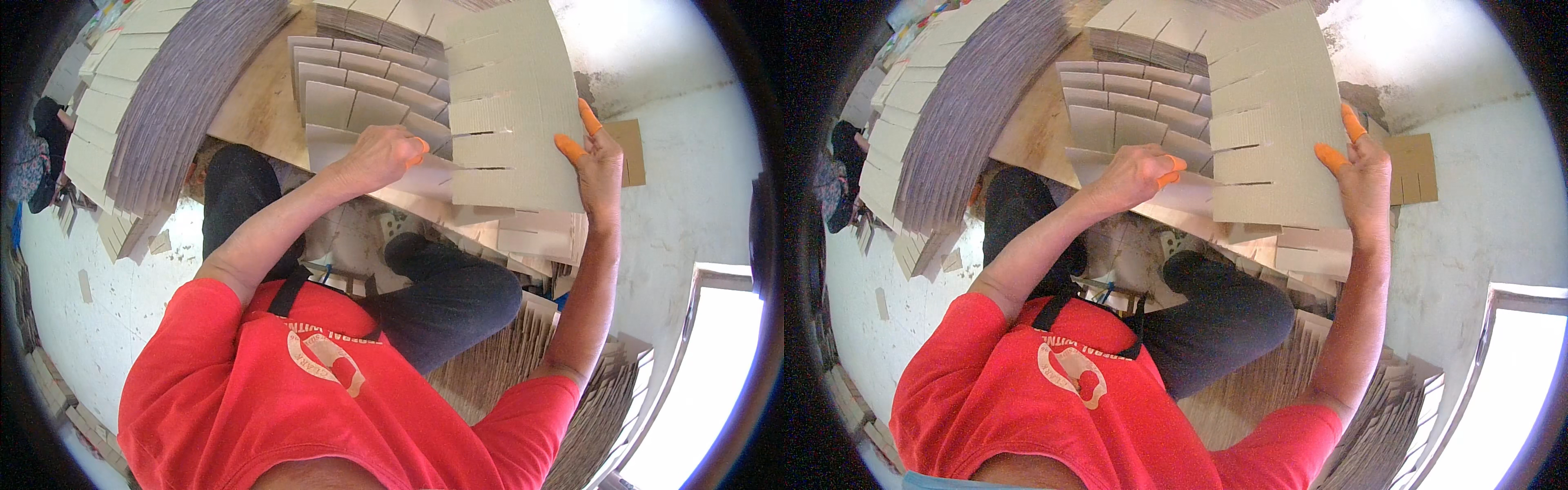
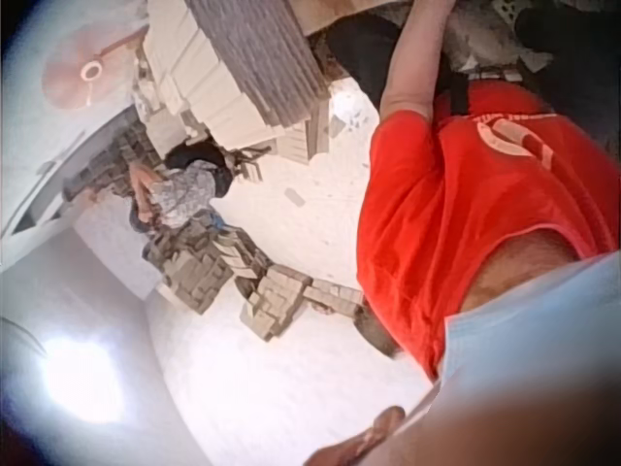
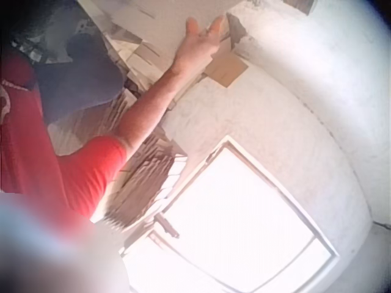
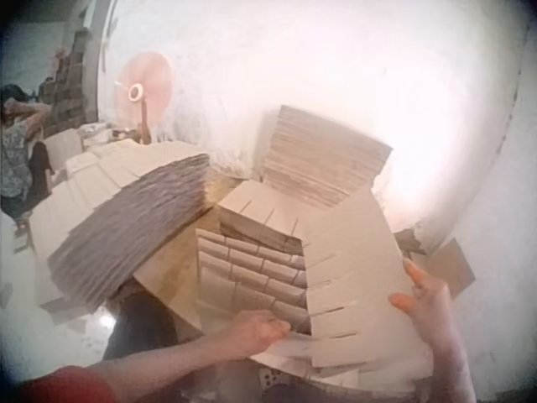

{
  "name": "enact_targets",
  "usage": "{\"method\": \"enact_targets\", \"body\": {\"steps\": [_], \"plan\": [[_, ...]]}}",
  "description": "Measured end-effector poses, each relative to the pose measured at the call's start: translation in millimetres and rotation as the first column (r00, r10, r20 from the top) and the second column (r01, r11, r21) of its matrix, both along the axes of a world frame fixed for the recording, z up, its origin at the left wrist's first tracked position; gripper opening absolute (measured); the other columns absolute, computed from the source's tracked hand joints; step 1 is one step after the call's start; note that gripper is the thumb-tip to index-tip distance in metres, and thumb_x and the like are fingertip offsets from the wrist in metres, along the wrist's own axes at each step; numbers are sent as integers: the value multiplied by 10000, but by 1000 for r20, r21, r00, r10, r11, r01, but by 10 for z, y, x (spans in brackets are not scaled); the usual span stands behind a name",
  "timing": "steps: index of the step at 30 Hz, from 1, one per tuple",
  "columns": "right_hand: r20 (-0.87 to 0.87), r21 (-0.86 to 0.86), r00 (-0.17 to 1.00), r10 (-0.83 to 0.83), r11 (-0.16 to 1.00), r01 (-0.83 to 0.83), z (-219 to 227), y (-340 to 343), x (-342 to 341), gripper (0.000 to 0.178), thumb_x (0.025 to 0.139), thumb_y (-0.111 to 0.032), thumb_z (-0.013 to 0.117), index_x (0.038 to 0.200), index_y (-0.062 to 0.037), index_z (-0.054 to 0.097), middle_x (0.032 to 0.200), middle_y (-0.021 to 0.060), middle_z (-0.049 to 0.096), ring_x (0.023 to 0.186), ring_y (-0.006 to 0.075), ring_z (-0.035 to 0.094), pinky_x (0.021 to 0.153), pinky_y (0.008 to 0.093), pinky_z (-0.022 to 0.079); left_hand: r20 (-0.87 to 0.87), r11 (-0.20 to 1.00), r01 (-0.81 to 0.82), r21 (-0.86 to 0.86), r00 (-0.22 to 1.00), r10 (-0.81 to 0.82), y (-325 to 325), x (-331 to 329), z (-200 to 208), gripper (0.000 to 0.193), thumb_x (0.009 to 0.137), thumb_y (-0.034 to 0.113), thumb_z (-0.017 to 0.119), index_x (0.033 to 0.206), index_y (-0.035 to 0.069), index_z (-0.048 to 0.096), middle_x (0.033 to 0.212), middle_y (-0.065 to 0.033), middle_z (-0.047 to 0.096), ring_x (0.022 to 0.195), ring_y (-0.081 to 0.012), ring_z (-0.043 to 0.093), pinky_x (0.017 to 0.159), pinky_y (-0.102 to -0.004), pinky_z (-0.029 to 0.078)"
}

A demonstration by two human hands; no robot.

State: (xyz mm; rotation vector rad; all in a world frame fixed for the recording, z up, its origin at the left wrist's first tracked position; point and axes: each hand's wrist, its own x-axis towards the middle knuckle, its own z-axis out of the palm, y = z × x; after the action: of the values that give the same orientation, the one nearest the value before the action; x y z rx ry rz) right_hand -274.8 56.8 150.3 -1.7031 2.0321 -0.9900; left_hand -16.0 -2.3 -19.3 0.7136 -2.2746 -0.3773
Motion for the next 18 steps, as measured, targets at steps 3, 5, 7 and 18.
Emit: {"method": "enact_targets", "body": {"steps": [3,5,7,18], "plan": [[24,-62,999,33,998,-32,31,23,-25,593,800,67,637,1353,8,431,1207,186,591,1045,160,588,847,287,536,13,1000,1,12,1000,-1,7,2,33,129,769,126,689,881,63,693,754,-126,647,709,-283,631,587,-387,508],[3,-90,999,32,995,-32,52,36,6,573,811,44,636,1347,23,432,1180,204,599,994,164,616,800,286,556,-7,1000,-1,3,1000,1,-7,7,-17,124,769,126,688,876,65,692,749,-122,646,710,-281,632,585,-387,507],[60,-59,998,21,998,-17,58,41,18,579,806,69,628,1350,8,437,1215,186,585,1060,162,581,855,292,533,-17,1000,-1,-4,1000,1,-6,12,-29,123,770,128,687,877,68,691,748,-121,646,706,-282,631,582,-388,505],[25,-40,1000,-7,999,8,6,56,78,590,794,51,650,1347,-18,454,1217,186,589,1085,170,575,907,327,511,-9,1000,-3,19,1000,3,21,9,-1,108,774,131,651,858,69,678,740,-123,644,709,-295,629,583,-402,498]]}}
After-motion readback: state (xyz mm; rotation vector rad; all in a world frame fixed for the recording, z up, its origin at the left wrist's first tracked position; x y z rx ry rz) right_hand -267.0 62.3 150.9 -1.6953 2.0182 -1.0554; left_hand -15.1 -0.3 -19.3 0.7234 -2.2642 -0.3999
